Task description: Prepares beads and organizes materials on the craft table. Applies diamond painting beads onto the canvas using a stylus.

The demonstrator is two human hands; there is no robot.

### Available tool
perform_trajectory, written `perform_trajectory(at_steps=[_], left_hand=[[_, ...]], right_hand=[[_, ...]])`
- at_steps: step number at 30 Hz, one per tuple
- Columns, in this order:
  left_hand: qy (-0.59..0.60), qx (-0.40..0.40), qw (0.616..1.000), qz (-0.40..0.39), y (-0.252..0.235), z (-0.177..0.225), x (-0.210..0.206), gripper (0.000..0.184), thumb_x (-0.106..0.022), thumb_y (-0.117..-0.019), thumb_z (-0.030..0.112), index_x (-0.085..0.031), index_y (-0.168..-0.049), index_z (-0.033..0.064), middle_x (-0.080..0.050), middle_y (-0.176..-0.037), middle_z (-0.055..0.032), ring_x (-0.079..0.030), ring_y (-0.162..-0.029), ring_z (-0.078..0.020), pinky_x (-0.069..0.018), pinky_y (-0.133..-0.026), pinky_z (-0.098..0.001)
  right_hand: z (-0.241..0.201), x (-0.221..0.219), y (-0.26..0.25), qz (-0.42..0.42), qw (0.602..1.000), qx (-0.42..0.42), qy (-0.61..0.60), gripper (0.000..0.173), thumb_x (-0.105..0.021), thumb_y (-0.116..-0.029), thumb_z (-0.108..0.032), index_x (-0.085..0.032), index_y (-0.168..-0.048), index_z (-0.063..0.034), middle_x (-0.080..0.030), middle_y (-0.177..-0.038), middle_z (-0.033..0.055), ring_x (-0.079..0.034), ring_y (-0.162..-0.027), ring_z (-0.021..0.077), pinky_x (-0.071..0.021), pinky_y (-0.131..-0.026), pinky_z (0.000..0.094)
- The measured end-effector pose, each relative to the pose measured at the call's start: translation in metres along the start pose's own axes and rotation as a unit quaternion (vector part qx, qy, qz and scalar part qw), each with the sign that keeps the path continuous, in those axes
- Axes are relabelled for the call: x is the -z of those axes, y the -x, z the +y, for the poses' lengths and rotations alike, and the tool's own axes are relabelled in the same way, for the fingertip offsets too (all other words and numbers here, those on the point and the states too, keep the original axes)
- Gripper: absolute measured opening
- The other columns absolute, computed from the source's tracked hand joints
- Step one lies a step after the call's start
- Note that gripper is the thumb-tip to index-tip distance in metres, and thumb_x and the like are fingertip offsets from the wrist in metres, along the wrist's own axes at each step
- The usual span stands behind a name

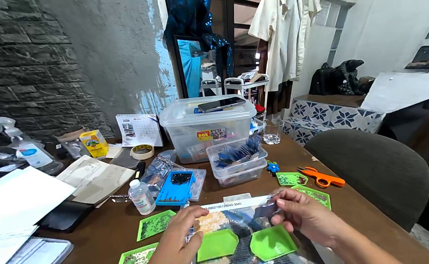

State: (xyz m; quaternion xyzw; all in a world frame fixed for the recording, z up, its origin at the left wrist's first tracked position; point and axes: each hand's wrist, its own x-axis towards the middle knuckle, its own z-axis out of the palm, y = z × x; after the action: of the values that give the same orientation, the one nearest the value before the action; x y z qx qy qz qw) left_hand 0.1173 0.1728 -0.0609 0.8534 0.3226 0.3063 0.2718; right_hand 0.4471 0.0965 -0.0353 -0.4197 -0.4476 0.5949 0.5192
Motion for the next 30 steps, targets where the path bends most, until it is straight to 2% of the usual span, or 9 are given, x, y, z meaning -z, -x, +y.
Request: perform_trajectory(at_steps=[4,8,13,15,16,18,20,25,30], left_hand=[[-0.040,-0.019,0.997,-0.061,0.000,-0.001,-0.002,0.047,-0.053,-0.0869,0.004,-0.061,-0.133,-0.0013,-0.063,-0.134,-0.0203,-0.056,-0.129,-0.0389,-0.0383,-0.106,-0.0660],[-0.071,-0.038,0.993,-0.091,0.002,0.004,-0.005,0.050,-0.064,-0.0873,0.011,-0.059,-0.135,-0.0030,-0.063,-0.133,-0.0228,-0.057,-0.128,-0.0428,-0.0355,-0.108,-0.0674],[-0.058,-0.077,0.992,-0.081,-0.002,0.019,-0.015,0.038,-0.066,-0.0933,0.018,-0.067,-0.124,-0.0029,-0.066,-0.129,-0.0244,-0.060,-0.124,-0.0446,-0.0404,-0.105,-0.0673],[-0.030,-0.078,0.992,-0.099,-0.011,0.034,-0.020,0.032,-0.065,-0.0951,0.015,-0.069,-0.121,-0.0018,-0.066,-0.127,-0.0232,-0.060,-0.123,-0.0427,-0.0422,-0.104,-0.0654],[-0.022,-0.071,0.990,-0.119,-0.018,0.044,-0.023,0.031,-0.065,-0.0954,0.014,-0.069,-0.121,-0.0019,-0.066,-0.128,-0.0231,-0.060,-0.123,-0.0424,-0.0435,-0.103,-0.0638],[-0.017,-0.033,0.985,-0.168,-0.036,0.063,-0.025,0.031,-0.065,-0.0966,0.013,-0.069,-0.123,-0.0027,-0.064,-0.130,-0.0235,-0.059,-0.124,-0.0407,-0.0464,-0.105,-0.0573],[-0.009,0.035,0.977,-0.210,-0.057,0.078,-0.027,0.032,-0.061,-0.0993,0.013,-0.067,-0.128,-0.0014,-0.062,-0.132,-0.0219,-0.061,-0.120,-0.0349,-0.0504,-0.101,-0.0493],[0.092,0.161,0.960,-0.212,-0.083,0.083,-0.049,0.038,-0.057,-0.1019,0.015,-0.059,-0.137,0.0014,-0.059,-0.133,-0.0177,-0.063,-0.112,-0.0247,-0.0520,-0.097,-0.0398],[0.070,0.107,0.974,-0.189,-0.070,0.079,-0.047,0.035,-0.056,-0.1006,0.011,-0.062,-0.133,-0.0001,-0.062,-0.132,-0.0191,-0.065,-0.112,-0.0278,-0.0541,-0.094,-0.0414]], right_hand=[[-0.005,0.021,-0.004,0.030,0.999,-0.003,-0.041,0.019,-0.048,-0.0982,-0.005,-0.066,-0.099,-0.0098,-0.076,-0.104,0.0089,-0.074,-0.081,0.0123,-0.0603,-0.069,0.0229],[-0.006,0.028,-0.006,0.032,0.998,-0.019,-0.048,0.029,-0.038,-0.0964,-0.002,-0.067,-0.094,-0.0086,-0.074,-0.108,0.0084,-0.073,-0.089,0.0135,-0.0604,-0.076,0.0251],[0.000,0.029,-0.008,0.002,0.998,-0.048,-0.049,0.060,-0.011,-0.1065,-0.029,-0.066,-0.093,-0.0072,-0.075,-0.103,0.0085,-0.074,-0.086,0.0163,-0.0602,-0.075,0.0285],[0.000,0.027,-0.007,-0.001,0.998,-0.063,-0.009,0.055,-0.017,-0.1103,-0.033,-0.064,-0.092,-0.0089,-0.073,-0.100,0.0047,-0.071,-0.083,0.0129,-0.0597,-0.075,0.0274],[0.000,0.027,-0.007,-0.003,0.998,-0.067,0.011,0.043,-0.028,-0.1095,-0.026,-0.064,-0.093,-0.0092,-0.072,-0.101,0.0031,-0.071,-0.083,0.0111,-0.0596,-0.075,0.0263],[0.000,0.027,-0.006,-0.004,0.997,-0.073,0.038,0.019,-0.048,-0.1005,-0.009,-0.065,-0.094,-0.0082,-0.073,-0.105,0.0033,-0.071,-0.084,0.0106,-0.0601,-0.076,0.0267],[-0.001,0.025,-0.006,0.001,0.994,-0.085,0.062,0.013,-0.055,-0.0938,0.001,-0.064,-0.093,-0.0080,-0.072,-0.107,0.0036,-0.070,-0.085,0.0112,-0.0599,-0.075,0.0277],[-0.003,0.022,-0.008,0.002,0.991,-0.096,0.094,0.018,-0.058,-0.0903,0.007,-0.063,-0.100,-0.0070,-0.070,-0.108,0.0037,-0.069,-0.083,0.0122,-0.0602,-0.076,0.0301],[-0.006,0.018,-0.008,-0.010,0.989,-0.097,0.108,0.023,-0.053,-0.0918,0.008,-0.062,-0.106,-0.0075,-0.068,-0.109,0.0027,-0.067,-0.082,0.0098,-0.0586,-0.075,0.0277]])
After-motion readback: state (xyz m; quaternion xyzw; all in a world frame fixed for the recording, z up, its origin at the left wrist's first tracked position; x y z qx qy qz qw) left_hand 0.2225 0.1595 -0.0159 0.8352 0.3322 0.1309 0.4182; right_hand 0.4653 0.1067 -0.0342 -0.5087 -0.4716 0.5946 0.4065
